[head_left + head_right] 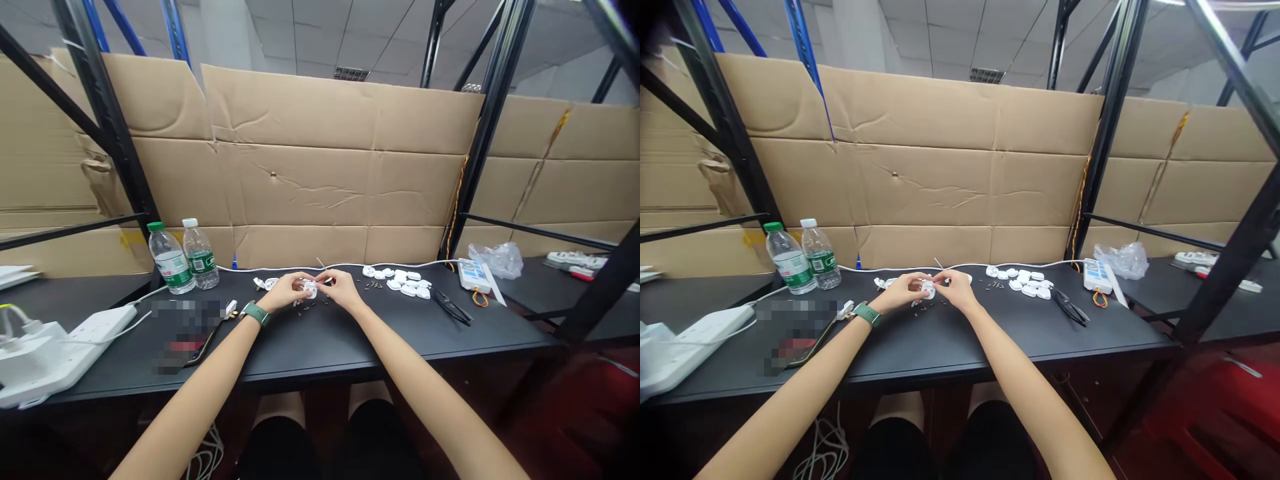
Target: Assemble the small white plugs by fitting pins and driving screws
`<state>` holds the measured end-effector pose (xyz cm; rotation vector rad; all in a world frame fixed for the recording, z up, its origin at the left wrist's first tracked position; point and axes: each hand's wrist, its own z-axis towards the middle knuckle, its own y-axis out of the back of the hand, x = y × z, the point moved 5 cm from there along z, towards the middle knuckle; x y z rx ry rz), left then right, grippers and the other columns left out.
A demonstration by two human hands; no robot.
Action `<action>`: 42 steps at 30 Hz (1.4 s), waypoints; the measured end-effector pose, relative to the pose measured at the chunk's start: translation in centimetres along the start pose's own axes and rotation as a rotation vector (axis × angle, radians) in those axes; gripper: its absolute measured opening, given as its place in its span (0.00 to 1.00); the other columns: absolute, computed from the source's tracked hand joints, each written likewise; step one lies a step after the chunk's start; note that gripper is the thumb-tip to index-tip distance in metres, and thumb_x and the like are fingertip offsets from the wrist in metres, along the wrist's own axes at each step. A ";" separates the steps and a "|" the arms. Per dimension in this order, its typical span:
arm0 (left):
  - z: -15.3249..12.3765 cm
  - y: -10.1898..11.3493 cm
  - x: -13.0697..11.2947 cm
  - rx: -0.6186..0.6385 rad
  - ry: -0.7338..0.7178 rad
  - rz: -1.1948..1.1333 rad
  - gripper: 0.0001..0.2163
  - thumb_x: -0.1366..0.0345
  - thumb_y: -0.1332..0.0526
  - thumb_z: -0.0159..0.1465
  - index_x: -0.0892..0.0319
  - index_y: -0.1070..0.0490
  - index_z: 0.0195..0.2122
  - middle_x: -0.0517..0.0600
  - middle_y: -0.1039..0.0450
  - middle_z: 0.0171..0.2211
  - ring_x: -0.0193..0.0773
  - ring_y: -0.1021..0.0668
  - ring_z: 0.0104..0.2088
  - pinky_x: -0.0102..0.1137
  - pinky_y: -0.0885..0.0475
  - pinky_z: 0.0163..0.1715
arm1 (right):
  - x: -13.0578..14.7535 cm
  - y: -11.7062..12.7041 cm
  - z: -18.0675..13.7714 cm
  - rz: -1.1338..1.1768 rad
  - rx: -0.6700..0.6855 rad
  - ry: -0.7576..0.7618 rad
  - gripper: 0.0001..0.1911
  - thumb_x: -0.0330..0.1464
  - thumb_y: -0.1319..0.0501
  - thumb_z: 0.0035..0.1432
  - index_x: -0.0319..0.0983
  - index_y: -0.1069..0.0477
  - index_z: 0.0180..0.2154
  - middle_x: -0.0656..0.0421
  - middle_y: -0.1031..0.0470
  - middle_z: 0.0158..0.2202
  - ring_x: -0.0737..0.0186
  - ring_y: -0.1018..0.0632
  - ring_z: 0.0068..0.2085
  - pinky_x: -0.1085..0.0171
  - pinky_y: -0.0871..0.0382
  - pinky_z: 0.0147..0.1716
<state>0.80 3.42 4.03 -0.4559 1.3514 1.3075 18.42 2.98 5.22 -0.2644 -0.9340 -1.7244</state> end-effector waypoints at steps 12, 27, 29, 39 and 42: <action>0.0 -0.3 0.4 0.032 0.008 -0.022 0.24 0.56 0.29 0.54 0.61 0.25 0.50 0.56 0.19 0.37 0.43 0.18 0.32 0.37 0.22 0.32 | -0.1 0.1 -0.3 -0.071 -0.017 0.053 0.07 0.33 0.35 0.59 0.43 0.18 0.36 0.59 0.17 0.35 0.61 0.21 0.34 0.64 0.31 0.38; -0.7 -1.0 -1.3 0.049 0.051 -0.080 0.22 0.50 0.32 0.58 0.61 0.21 0.46 0.59 0.19 0.42 0.49 0.19 0.43 0.37 0.20 0.36 | -0.6 -0.6 -0.3 -0.124 0.016 0.088 0.04 0.34 0.32 0.57 0.42 0.18 0.33 0.58 0.21 0.32 0.61 0.23 0.35 0.64 0.32 0.37; -0.7 -1.0 -1.3 0.034 0.064 -0.091 0.22 0.49 0.31 0.58 0.61 0.20 0.45 0.59 0.19 0.42 0.49 0.19 0.43 0.37 0.20 0.35 | -0.7 -0.6 -0.3 -0.119 0.024 0.078 0.04 0.35 0.32 0.57 0.42 0.18 0.33 0.58 0.21 0.32 0.61 0.23 0.34 0.64 0.32 0.37; -0.5 -0.9 -0.8 0.003 0.074 -0.102 0.21 0.49 0.31 0.57 0.61 0.19 0.44 0.57 0.19 0.38 0.47 0.19 0.40 0.36 0.20 0.34 | -0.8 -0.8 -0.3 -0.136 0.051 0.066 0.03 0.33 0.31 0.58 0.43 0.17 0.35 0.59 0.20 0.33 0.63 0.24 0.34 0.65 0.34 0.36; -0.5 -0.8 -0.7 -0.001 0.066 -0.087 0.21 0.49 0.32 0.59 0.61 0.20 0.45 0.57 0.19 0.39 0.46 0.19 0.40 0.35 0.20 0.34 | -0.8 -0.8 -0.3 -0.170 0.051 0.070 0.03 0.32 0.32 0.59 0.43 0.17 0.35 0.58 0.22 0.34 0.62 0.24 0.35 0.64 0.35 0.36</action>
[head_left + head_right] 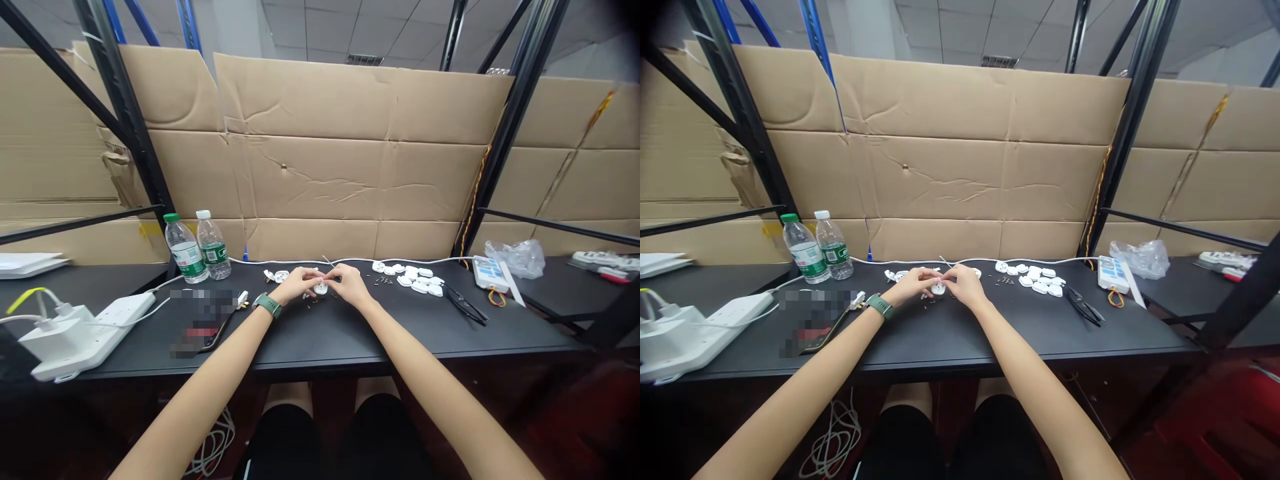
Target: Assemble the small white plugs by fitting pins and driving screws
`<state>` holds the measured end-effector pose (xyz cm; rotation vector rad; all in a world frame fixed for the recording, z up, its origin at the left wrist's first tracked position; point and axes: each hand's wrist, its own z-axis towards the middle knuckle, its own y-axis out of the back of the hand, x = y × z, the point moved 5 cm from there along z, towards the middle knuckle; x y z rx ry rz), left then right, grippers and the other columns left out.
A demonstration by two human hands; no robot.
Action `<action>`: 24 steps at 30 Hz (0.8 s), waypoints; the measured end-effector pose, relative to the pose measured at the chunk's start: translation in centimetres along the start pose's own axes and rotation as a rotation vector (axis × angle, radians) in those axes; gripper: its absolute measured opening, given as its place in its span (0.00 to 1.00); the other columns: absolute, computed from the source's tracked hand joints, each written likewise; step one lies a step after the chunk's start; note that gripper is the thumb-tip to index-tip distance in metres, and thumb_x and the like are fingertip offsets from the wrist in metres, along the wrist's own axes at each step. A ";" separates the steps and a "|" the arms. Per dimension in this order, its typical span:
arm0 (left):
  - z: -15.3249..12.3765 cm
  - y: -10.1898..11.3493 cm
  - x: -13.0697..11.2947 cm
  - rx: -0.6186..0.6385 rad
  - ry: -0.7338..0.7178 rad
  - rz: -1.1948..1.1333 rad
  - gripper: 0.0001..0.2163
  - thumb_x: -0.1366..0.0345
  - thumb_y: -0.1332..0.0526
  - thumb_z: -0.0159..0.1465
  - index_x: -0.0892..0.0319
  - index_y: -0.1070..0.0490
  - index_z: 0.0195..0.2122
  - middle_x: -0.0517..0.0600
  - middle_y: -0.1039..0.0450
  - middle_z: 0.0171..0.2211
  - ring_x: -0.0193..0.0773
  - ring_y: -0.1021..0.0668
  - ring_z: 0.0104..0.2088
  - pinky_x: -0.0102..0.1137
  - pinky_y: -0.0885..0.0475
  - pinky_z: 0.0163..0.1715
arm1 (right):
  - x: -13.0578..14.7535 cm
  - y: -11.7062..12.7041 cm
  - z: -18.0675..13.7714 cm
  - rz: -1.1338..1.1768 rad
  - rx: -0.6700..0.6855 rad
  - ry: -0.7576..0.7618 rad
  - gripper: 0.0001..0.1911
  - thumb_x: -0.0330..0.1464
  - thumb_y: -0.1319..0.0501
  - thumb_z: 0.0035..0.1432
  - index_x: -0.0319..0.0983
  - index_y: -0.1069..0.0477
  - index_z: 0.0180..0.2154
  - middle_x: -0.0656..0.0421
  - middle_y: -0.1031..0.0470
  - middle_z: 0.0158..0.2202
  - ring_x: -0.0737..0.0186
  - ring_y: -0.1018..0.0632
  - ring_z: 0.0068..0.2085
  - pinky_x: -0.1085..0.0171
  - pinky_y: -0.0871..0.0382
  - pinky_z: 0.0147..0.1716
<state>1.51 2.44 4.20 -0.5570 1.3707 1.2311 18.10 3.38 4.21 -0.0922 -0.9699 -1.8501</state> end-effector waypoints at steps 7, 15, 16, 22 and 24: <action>0.3 1.6 0.4 -0.140 0.024 0.003 0.22 0.51 0.31 0.57 0.62 0.21 0.46 0.58 0.20 0.42 0.47 0.19 0.41 0.34 0.21 0.30 | 1.7 0.3 -0.2 0.028 0.030 0.133 0.06 0.31 0.36 0.62 0.41 0.19 0.39 0.58 0.24 0.34 0.64 0.26 0.35 0.65 0.34 0.37; -0.2 4.6 0.7 -0.435 0.081 0.024 0.22 0.55 0.32 0.55 0.66 0.20 0.46 0.59 0.18 0.40 0.44 0.19 0.37 0.29 0.26 0.27 | 4.3 -1.8 -1.5 0.047 0.366 0.310 0.06 0.30 0.35 0.64 0.42 0.19 0.40 0.58 0.24 0.37 0.64 0.24 0.38 0.66 0.33 0.40; -0.2 4.7 0.8 -0.450 0.085 0.029 0.22 0.55 0.32 0.55 0.66 0.20 0.46 0.59 0.18 0.40 0.43 0.19 0.35 0.29 0.26 0.26 | 4.2 -2.0 -1.5 0.022 0.381 0.313 0.07 0.30 0.36 0.64 0.42 0.19 0.40 0.58 0.25 0.37 0.64 0.24 0.38 0.66 0.33 0.40; -0.1 4.8 0.9 -0.453 0.096 0.059 0.22 0.56 0.32 0.55 0.66 0.20 0.47 0.59 0.18 0.40 0.43 0.19 0.36 0.29 0.27 0.27 | 3.5 -2.4 -1.6 -0.166 0.393 0.265 0.08 0.30 0.37 0.65 0.43 0.19 0.43 0.57 0.25 0.41 0.63 0.24 0.41 0.66 0.33 0.40; -0.1 4.7 0.9 -0.452 0.097 0.066 0.22 0.56 0.32 0.55 0.66 0.20 0.47 0.59 0.18 0.40 0.43 0.19 0.36 0.29 0.27 0.27 | 3.5 -2.7 -1.7 -0.212 0.405 0.264 0.07 0.31 0.36 0.65 0.43 0.19 0.42 0.57 0.26 0.40 0.63 0.24 0.40 0.67 0.33 0.39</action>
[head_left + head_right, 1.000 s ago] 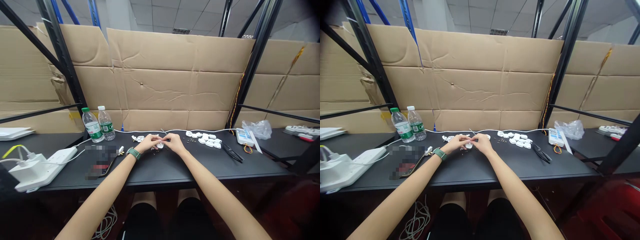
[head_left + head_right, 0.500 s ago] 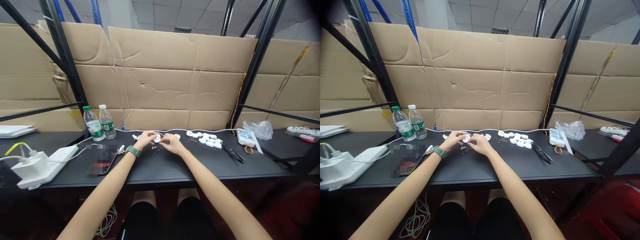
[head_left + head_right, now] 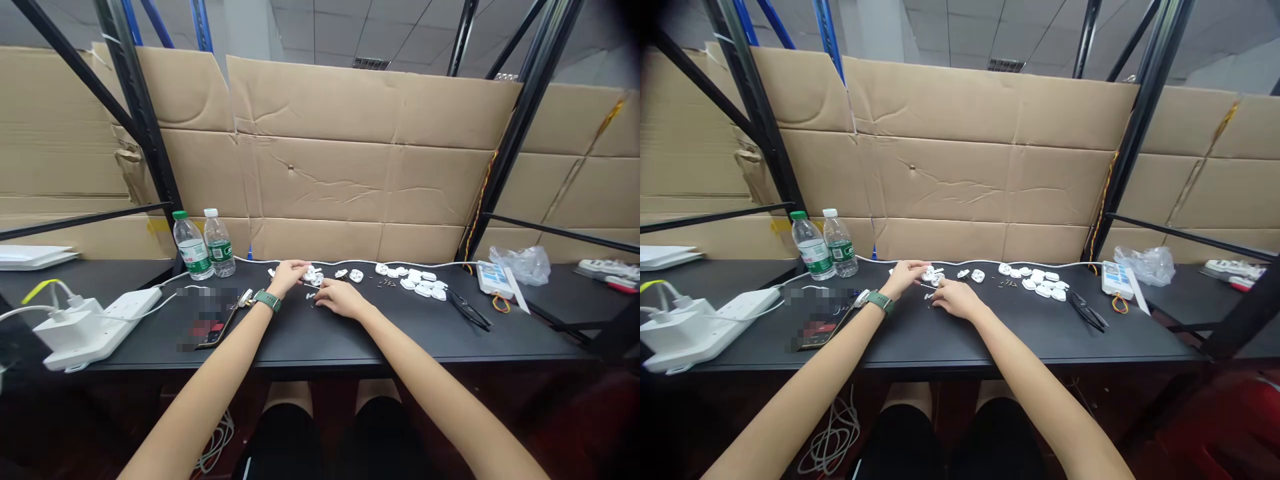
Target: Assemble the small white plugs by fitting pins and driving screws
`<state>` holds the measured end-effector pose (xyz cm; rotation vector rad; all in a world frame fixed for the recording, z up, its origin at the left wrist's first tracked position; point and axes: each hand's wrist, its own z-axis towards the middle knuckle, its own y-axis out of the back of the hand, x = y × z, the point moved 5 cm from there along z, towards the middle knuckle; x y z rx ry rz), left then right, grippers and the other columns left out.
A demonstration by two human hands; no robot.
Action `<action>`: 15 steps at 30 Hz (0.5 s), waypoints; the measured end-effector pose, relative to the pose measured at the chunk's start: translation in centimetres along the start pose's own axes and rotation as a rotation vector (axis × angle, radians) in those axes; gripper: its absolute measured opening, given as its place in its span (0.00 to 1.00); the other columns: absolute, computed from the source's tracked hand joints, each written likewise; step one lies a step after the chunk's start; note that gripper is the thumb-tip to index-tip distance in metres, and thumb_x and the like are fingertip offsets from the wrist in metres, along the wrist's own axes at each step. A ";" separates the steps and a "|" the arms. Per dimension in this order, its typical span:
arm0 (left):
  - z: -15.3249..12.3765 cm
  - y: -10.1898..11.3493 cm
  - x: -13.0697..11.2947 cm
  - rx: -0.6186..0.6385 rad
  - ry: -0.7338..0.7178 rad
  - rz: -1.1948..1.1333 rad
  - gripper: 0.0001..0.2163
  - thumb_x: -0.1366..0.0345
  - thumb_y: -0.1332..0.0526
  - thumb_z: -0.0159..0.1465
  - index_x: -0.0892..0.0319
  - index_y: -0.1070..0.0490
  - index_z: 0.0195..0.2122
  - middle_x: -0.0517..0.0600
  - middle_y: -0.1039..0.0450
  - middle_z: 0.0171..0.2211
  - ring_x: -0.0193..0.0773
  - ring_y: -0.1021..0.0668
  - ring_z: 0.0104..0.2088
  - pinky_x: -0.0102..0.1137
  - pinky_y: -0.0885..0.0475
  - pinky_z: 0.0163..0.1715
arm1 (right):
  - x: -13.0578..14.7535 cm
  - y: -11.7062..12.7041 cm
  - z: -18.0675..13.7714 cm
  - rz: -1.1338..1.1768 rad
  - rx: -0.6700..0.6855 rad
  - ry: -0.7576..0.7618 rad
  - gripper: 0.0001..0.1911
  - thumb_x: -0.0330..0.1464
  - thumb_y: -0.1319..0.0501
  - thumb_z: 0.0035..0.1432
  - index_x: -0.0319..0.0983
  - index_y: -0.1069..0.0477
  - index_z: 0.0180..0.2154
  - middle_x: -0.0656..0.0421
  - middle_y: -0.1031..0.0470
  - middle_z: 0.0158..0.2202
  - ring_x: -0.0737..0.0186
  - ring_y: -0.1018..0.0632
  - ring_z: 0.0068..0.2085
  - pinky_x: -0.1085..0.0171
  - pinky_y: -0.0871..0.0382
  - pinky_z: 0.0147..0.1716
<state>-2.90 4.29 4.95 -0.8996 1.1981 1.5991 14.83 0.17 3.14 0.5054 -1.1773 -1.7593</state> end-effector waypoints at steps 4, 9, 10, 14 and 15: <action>0.0 -0.1 0.0 0.008 -0.004 -0.007 0.21 0.58 0.32 0.55 0.66 0.20 0.47 0.58 0.18 0.40 0.41 0.19 0.34 0.29 0.27 0.27 | 0.3 -0.4 0.1 -0.057 0.017 -0.015 0.06 0.29 0.37 0.64 0.42 0.20 0.39 0.58 0.26 0.39 0.64 0.25 0.38 0.67 0.35 0.35; -0.1 -0.3 -0.2 0.055 -0.023 0.000 0.21 0.57 0.33 0.56 0.66 0.20 0.47 0.59 0.18 0.39 0.42 0.19 0.34 0.29 0.28 0.28 | 0.2 0.8 0.3 0.058 -0.113 -0.058 0.04 0.27 0.37 0.59 0.40 0.23 0.36 0.57 0.23 0.39 0.63 0.24 0.37 0.66 0.34 0.36; -0.1 -0.4 -0.3 0.066 -0.025 0.002 0.22 0.57 0.33 0.56 0.66 0.20 0.47 0.59 0.18 0.39 0.42 0.19 0.34 0.29 0.28 0.28 | -0.1 1.3 0.3 0.120 -0.172 -0.083 0.05 0.27 0.37 0.59 0.40 0.23 0.36 0.58 0.23 0.38 0.63 0.24 0.37 0.66 0.34 0.37; -0.2 -0.9 -0.6 0.118 -0.055 0.005 0.22 0.55 0.32 0.56 0.65 0.19 0.46 0.59 0.18 0.40 0.42 0.19 0.34 0.29 0.29 0.27 | -1.9 2.9 0.1 0.364 -0.404 -0.256 0.06 0.30 0.39 0.58 0.39 0.23 0.34 0.60 0.20 0.32 0.63 0.23 0.34 0.65 0.32 0.37; -0.3 -1.1 -0.8 0.139 -0.073 0.008 0.22 0.54 0.32 0.56 0.65 0.19 0.47 0.59 0.18 0.41 0.42 0.19 0.35 0.28 0.29 0.27 | -2.4 3.1 -0.1 0.404 -0.438 -0.299 0.06 0.31 0.38 0.57 0.39 0.22 0.33 0.60 0.20 0.32 0.63 0.24 0.33 0.65 0.32 0.37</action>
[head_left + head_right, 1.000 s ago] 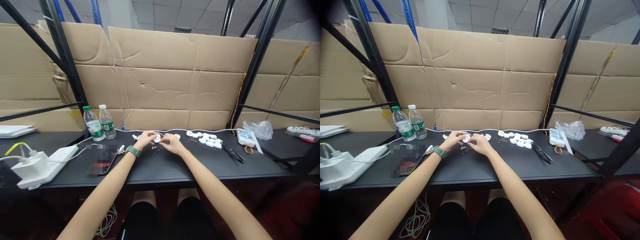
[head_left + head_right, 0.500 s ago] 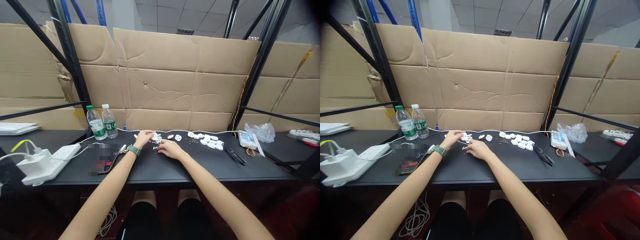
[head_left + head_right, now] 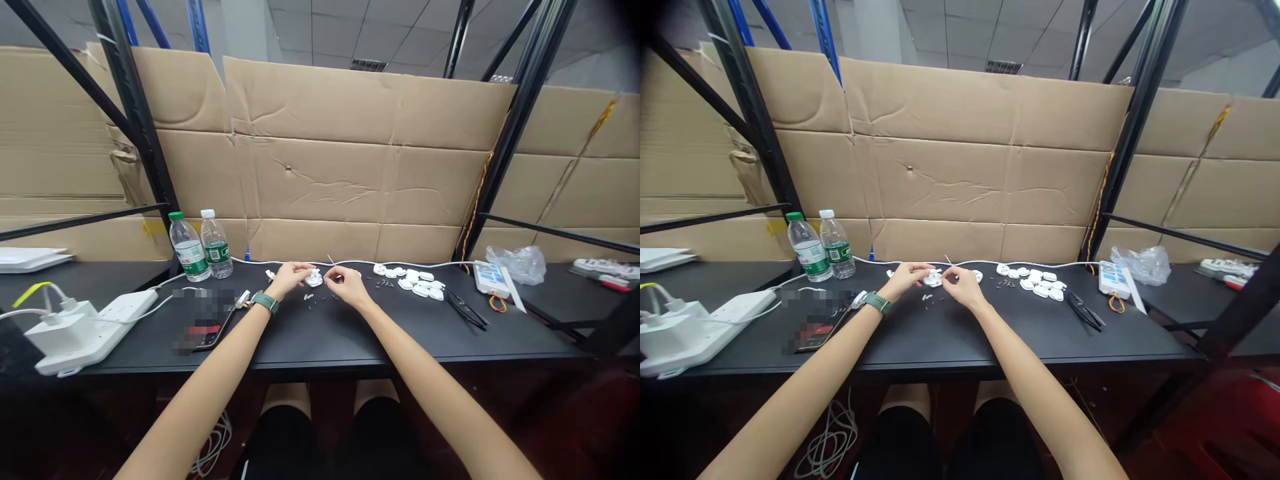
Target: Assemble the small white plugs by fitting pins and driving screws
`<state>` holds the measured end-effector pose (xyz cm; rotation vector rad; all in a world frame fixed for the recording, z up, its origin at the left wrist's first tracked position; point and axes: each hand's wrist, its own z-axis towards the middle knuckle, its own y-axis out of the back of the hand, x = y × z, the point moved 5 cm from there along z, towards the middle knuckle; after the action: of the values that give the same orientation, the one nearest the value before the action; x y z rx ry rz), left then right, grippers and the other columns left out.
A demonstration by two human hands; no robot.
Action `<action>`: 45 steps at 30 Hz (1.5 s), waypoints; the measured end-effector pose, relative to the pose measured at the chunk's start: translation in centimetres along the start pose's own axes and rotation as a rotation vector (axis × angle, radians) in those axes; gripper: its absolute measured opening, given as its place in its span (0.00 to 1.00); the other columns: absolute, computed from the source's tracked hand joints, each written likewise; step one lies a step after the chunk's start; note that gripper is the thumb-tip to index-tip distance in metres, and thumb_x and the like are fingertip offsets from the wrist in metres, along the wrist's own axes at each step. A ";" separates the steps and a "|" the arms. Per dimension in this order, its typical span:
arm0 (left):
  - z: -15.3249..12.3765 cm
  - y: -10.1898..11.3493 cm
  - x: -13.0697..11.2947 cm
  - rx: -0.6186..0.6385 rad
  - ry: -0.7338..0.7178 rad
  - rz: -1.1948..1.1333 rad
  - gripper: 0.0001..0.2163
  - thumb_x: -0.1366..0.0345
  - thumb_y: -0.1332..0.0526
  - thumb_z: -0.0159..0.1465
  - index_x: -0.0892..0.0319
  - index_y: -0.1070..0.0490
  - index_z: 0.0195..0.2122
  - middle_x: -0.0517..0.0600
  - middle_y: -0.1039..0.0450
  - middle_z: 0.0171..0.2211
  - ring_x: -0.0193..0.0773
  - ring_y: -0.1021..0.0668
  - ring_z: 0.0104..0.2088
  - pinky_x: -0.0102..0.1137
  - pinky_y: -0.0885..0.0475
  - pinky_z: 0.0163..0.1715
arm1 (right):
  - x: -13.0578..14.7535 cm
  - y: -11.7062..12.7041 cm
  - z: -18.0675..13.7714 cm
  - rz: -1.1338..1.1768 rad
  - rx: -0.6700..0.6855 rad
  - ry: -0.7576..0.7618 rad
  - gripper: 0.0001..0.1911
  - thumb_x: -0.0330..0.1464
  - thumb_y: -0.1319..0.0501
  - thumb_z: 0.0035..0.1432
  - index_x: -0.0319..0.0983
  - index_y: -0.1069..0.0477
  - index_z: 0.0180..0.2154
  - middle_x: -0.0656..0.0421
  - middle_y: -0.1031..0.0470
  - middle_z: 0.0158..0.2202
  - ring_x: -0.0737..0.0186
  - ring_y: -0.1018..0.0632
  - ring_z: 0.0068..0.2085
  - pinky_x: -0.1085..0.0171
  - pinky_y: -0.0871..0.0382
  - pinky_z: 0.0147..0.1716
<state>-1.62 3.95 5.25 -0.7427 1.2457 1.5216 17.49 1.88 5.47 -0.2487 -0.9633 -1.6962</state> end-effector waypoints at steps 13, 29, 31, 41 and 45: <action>-1.1 -2.1 -1.2 0.208 -0.094 0.077 0.26 0.46 0.34 0.59 0.62 0.20 0.49 0.59 0.18 0.42 0.50 0.18 0.44 0.29 0.28 0.28 | -1.1 0.4 0.2 0.153 -0.027 -0.106 0.11 0.41 0.33 0.54 0.40 0.19 0.34 0.58 0.18 0.32 0.62 0.23 0.32 0.65 0.32 0.33; -0.8 -2.1 -0.7 0.190 -0.092 0.065 0.23 0.49 0.33 0.59 0.63 0.20 0.48 0.58 0.17 0.38 0.44 0.18 0.37 0.28 0.29 0.27 | -0.7 0.3 0.1 -0.013 0.010 -0.042 0.09 0.38 0.36 0.59 0.40 0.19 0.35 0.59 0.18 0.33 0.65 0.26 0.29 0.66 0.34 0.33; -0.9 -2.2 -0.7 0.204 -0.095 0.067 0.23 0.49 0.34 0.60 0.62 0.20 0.48 0.58 0.17 0.39 0.44 0.18 0.37 0.27 0.29 0.26 | -0.7 0.3 0.1 -0.020 0.007 -0.039 0.08 0.37 0.35 0.59 0.41 0.19 0.35 0.60 0.18 0.31 0.65 0.26 0.28 0.66 0.34 0.34; -1.1 -2.5 -1.0 0.211 -0.063 0.035 0.23 0.50 0.32 0.58 0.63 0.20 0.48 0.59 0.17 0.40 0.45 0.18 0.38 0.28 0.29 0.27 | -1.0 0.2 0.2 -0.100 -0.020 0.077 0.04 0.33 0.34 0.60 0.41 0.20 0.34 0.59 0.20 0.33 0.62 0.23 0.34 0.64 0.33 0.38; -1.1 -2.6 -1.0 0.207 -0.055 0.030 0.23 0.50 0.32 0.58 0.63 0.19 0.47 0.59 0.17 0.39 0.44 0.18 0.36 0.28 0.30 0.26 | -0.8 0.2 0.1 -0.163 -0.004 0.101 0.04 0.33 0.34 0.61 0.41 0.22 0.34 0.58 0.21 0.34 0.62 0.23 0.36 0.64 0.33 0.40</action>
<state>1.02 2.52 4.94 -0.5456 1.3537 1.4023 17.95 2.54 5.16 -0.0869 -0.9255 -1.8413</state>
